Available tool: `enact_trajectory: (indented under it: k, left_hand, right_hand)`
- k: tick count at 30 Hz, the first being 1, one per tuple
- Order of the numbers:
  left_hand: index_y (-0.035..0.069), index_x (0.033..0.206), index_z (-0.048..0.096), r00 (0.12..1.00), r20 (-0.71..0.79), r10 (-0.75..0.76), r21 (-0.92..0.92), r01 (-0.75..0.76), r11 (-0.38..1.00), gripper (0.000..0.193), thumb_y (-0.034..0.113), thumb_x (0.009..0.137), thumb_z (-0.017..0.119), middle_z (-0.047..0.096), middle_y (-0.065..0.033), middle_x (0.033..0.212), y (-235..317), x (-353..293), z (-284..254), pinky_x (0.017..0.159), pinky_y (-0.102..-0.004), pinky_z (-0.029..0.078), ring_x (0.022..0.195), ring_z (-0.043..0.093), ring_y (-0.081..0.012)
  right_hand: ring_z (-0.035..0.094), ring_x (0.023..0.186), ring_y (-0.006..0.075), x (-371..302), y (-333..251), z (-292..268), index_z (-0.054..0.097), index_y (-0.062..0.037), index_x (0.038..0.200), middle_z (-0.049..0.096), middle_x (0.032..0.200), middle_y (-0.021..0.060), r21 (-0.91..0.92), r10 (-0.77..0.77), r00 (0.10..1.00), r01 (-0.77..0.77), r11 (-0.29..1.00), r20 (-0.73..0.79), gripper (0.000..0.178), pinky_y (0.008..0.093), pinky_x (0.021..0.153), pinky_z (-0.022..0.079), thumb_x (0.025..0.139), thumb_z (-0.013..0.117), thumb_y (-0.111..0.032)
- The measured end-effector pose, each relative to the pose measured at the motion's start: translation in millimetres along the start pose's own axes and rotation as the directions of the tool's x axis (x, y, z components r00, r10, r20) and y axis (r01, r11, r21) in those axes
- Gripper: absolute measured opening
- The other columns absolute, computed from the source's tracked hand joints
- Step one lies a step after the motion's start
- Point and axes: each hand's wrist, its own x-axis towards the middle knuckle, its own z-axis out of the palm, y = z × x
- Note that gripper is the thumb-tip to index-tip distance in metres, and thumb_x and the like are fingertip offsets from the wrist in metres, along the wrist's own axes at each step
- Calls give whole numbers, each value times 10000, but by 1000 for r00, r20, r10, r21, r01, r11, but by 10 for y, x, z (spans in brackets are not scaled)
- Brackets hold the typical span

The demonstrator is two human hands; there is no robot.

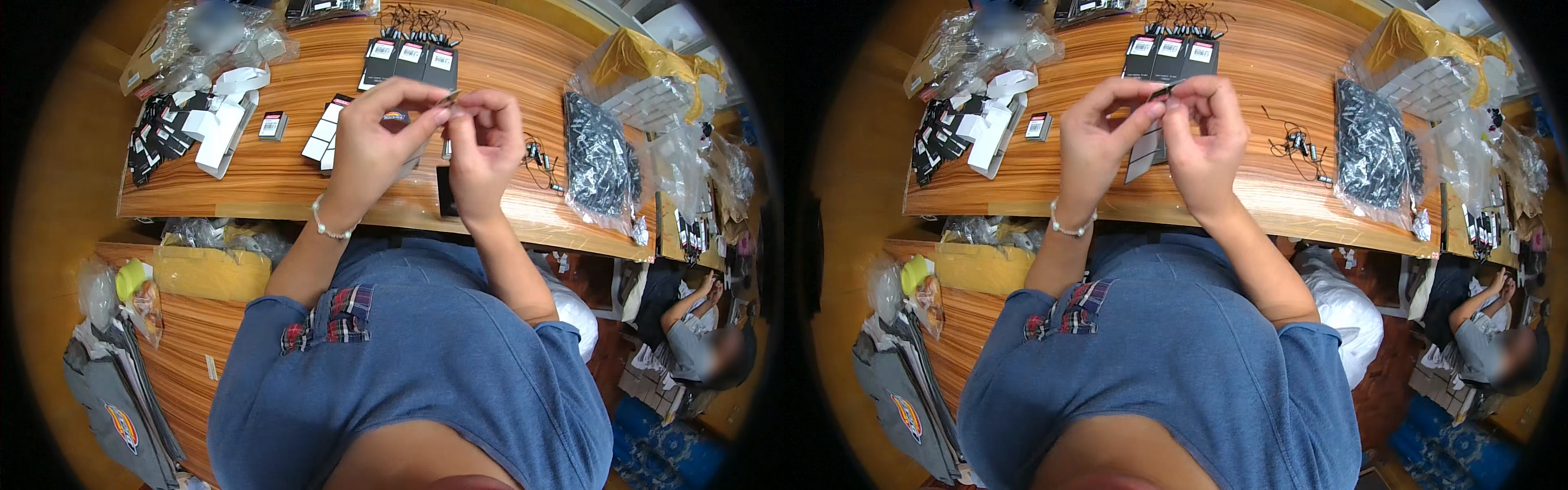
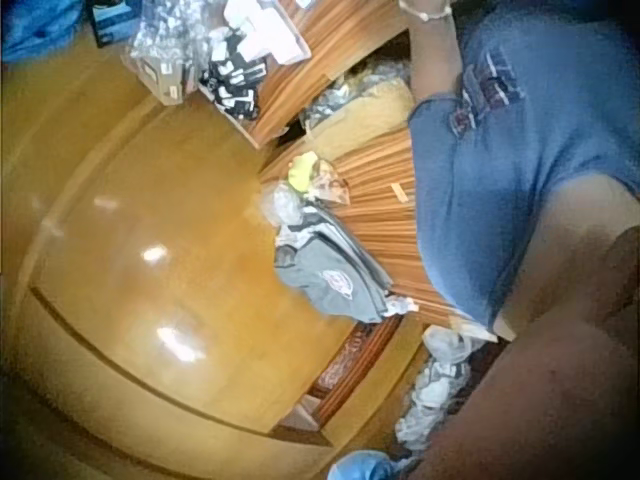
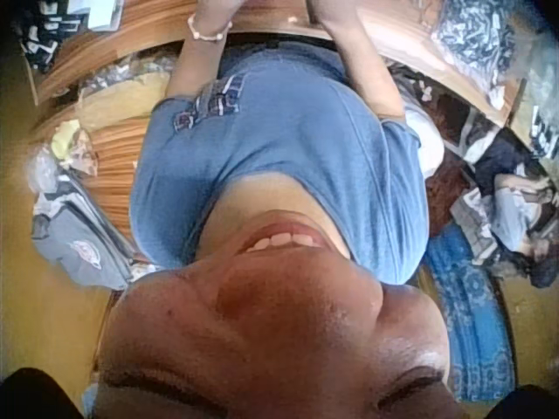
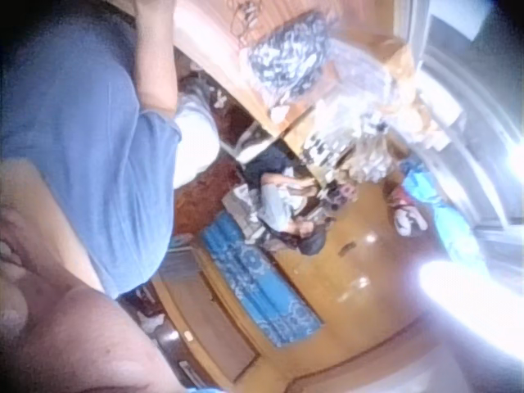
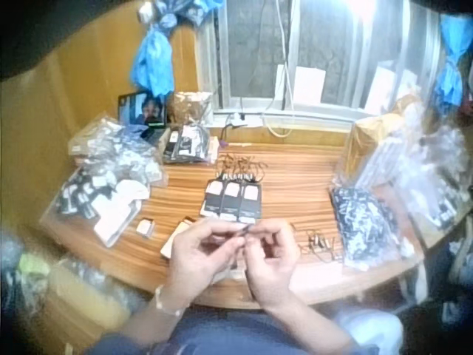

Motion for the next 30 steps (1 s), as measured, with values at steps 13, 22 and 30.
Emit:
enact_trajectory:
  k: [13,22,30]
  left_hand:
    - [112,870,651,910,304,283,541,-409,735,198,70,681,608,600,-43,818,-103,-169,-91,673,-316,484,782,584,-209]
    - [80,853,647,582,575,574,414,-813,410,212,93,643,617,613,-35,835,-322,414,-194,654,-309,490,794,597,-215]
    - [51,841,625,773,398,494,449,-634,630,147,27,696,613,645,-60,819,-500,355,-249,647,-286,505,781,634,-222]
  right_hand:
    - [591,808,123,-101,178,-339,482,30,1111,609,891,79,176,526,766,-613,770,368,237,238,734,484,886,479,-43]
    - [578,862,138,319,392,-429,547,-36,880,602,910,84,409,603,692,-721,559,397,81,309,768,486,881,526,-115]
    - [521,700,103,861,478,-482,553,-52,896,578,784,56,459,289,934,-356,814,212,106,243,639,426,902,503,-145]
